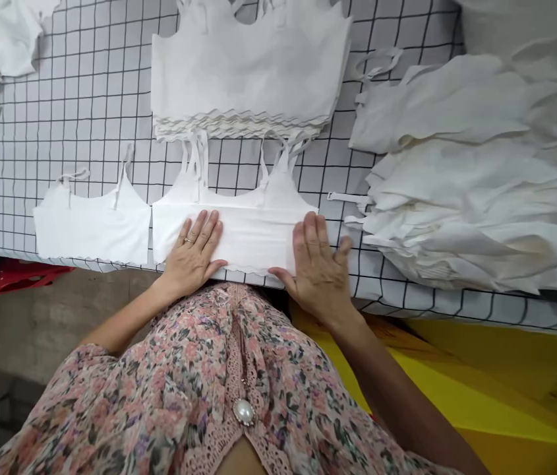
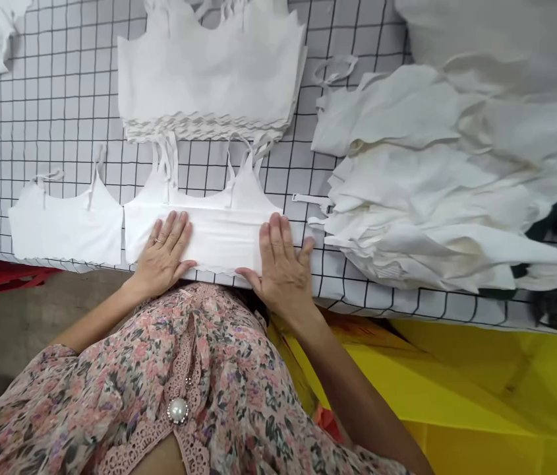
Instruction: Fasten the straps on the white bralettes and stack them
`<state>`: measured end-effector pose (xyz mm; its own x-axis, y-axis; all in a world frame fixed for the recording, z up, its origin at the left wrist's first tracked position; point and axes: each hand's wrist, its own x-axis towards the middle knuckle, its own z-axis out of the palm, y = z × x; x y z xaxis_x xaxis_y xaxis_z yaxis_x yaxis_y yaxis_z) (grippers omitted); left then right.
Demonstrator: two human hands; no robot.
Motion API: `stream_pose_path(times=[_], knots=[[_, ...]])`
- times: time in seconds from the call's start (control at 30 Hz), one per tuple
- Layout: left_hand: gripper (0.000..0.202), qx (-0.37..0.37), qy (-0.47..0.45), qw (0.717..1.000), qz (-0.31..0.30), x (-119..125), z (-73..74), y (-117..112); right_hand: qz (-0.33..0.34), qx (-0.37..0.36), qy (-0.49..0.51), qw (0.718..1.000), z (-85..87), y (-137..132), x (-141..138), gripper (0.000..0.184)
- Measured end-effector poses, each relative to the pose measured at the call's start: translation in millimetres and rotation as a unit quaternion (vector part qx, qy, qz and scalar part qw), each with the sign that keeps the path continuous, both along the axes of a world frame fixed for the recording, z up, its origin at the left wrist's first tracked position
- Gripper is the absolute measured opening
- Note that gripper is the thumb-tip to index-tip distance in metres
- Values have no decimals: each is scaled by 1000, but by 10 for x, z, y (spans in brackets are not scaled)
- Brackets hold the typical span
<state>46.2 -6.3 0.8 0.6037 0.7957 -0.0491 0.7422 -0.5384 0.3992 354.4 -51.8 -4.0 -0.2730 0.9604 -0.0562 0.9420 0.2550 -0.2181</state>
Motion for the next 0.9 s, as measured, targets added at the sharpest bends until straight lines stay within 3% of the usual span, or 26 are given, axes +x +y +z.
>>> stream_pose_path(times=[0.1, 0.23, 0.33, 0.4, 0.53, 0.67, 0.8, 0.9], knots=[[91, 15, -11, 1000, 11, -103, 122, -3, -21, 12, 2, 1000, 126, -27, -33, 93], [83, 51, -15, 994, 95, -306, 201, 36, -8, 26, 21, 999, 254, 154, -455, 92], [87, 42, -7, 990, 131, -400, 123, 71, 44, -9, 38, 998, 186, 331, -735, 94], [90, 47, -4, 988, 145, -428, 44, 86, 56, -33, 42, 997, 72, 376, -750, 95], [88, 71, -21, 986, 151, -475, -54, 109, -9, -28, 27, 999, -69, 239, -415, 97], [89, 81, -31, 987, 135, -541, -56, 143, -42, 17, 25, 999, 136, 155, 45, 79], [89, 126, -53, 982, 128, -542, 52, 208, -190, 110, 54, 974, 463, 470, 537, 60], [89, 166, -85, 975, 122, -466, 232, 273, -258, 121, 43, 958, 522, 864, 955, 54]])
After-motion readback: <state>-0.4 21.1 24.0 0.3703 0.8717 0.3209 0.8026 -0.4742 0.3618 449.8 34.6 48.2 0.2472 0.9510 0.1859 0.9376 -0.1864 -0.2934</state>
